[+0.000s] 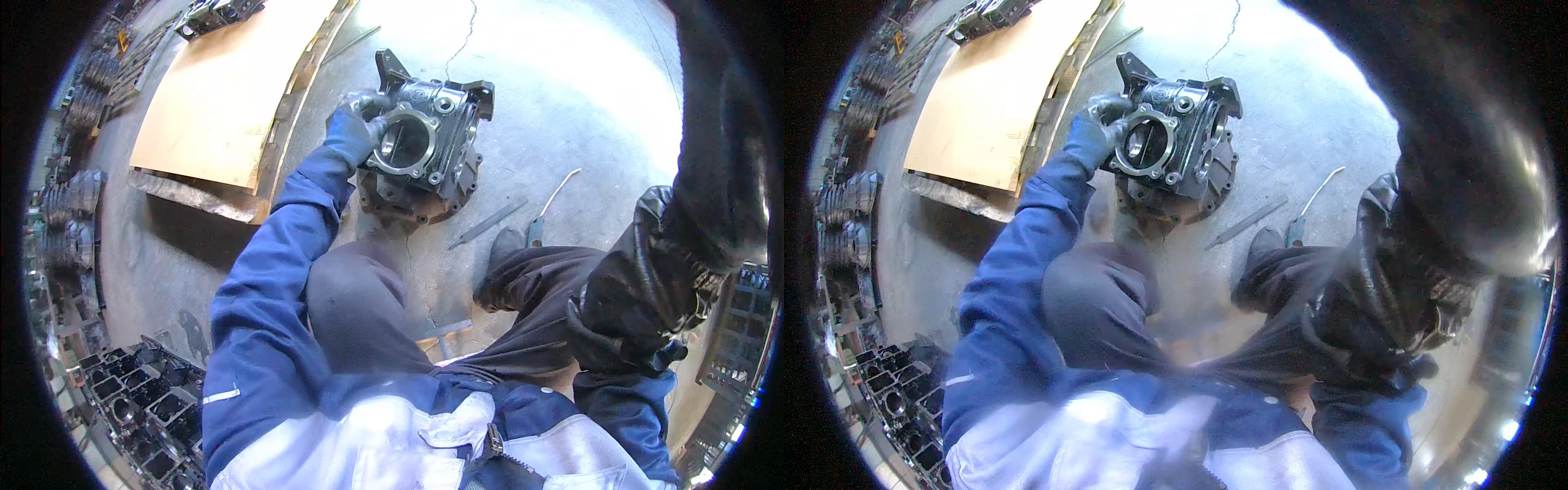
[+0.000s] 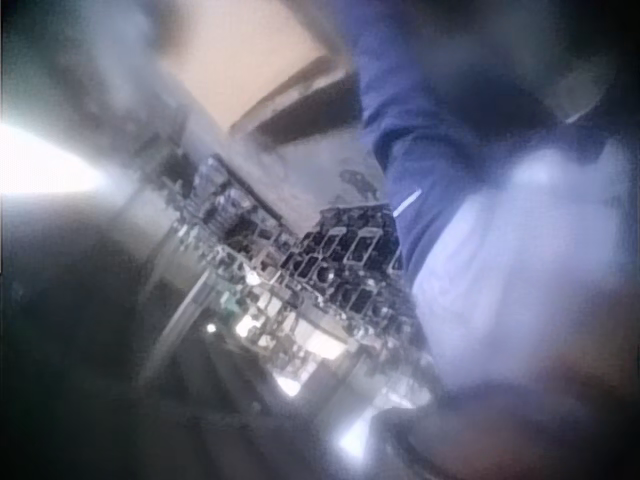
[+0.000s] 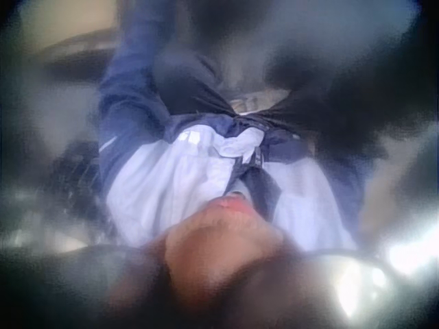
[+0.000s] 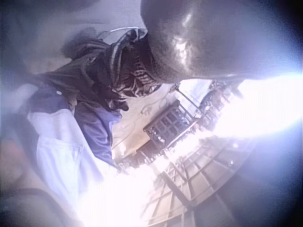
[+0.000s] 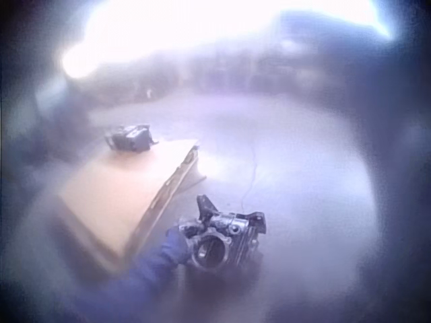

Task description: The person picks up a metal engine part from the floor and places it on a wooden board. They then use a wire brush to scrub the inside of the part, rotating it to access different areas. The person continues to clean the part with the wire brush, focusing on the interior surfaces.

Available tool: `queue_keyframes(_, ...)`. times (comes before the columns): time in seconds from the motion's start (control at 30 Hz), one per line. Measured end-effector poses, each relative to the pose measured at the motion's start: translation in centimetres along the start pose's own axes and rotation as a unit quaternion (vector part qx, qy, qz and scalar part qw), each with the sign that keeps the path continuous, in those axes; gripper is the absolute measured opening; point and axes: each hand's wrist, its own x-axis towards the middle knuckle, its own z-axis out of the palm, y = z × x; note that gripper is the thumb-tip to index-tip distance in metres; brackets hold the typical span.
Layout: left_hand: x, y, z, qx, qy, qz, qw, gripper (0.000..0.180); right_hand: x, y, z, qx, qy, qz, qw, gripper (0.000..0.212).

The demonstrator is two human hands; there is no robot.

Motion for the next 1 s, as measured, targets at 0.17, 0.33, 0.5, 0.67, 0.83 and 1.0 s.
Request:
queue_keyframes(0.17, -0.7, 0.4, -0.1, 0.203, 0.036, 0.106, 0.973, 0.029, -0.5, 0.3, -0.6, 0.003, -0.005, -0.005, 1.000, 0.035)
queue_keyframes(0.33, 0.0, 1.0, -0.5, 0.236, -0.011, 0.113, 0.965, 0.024, -0.9, 0.7, -1.3, 0.008, -0.013, -0.010, 1.000, 0.035)
queue_keyframes(0.5, 0.6, 1.0, -0.3, 0.210, -0.028, 0.081, 0.974, 0.020, -1.0, 0.5, -1.8, -0.001, -0.014, -0.008, 1.000, 0.035)
queue_keyframes(0.67, 0.4, 1.7, -0.4, 0.157, -0.031, 0.047, 0.986, 0.018, -1.7, 0.0, -2.7, -0.002, -0.001, -0.016, 1.000, 0.035)
queue_keyframes(0.83, 0.5, 3.1, -0.8, 0.229, -0.061, 0.035, 0.971, 0.018, -2.1, 0.0, -2.8, -0.002, -0.005, -0.012, 1.000, 0.035)
queue_keyframes(1.0, 0.7, 3.9, -1.2, 0.246, -0.080, 0.036, 0.965, 0.020, -2.0, 0.1, -2.9, 0.008, -0.006, -0.016, 1.000, 0.035)
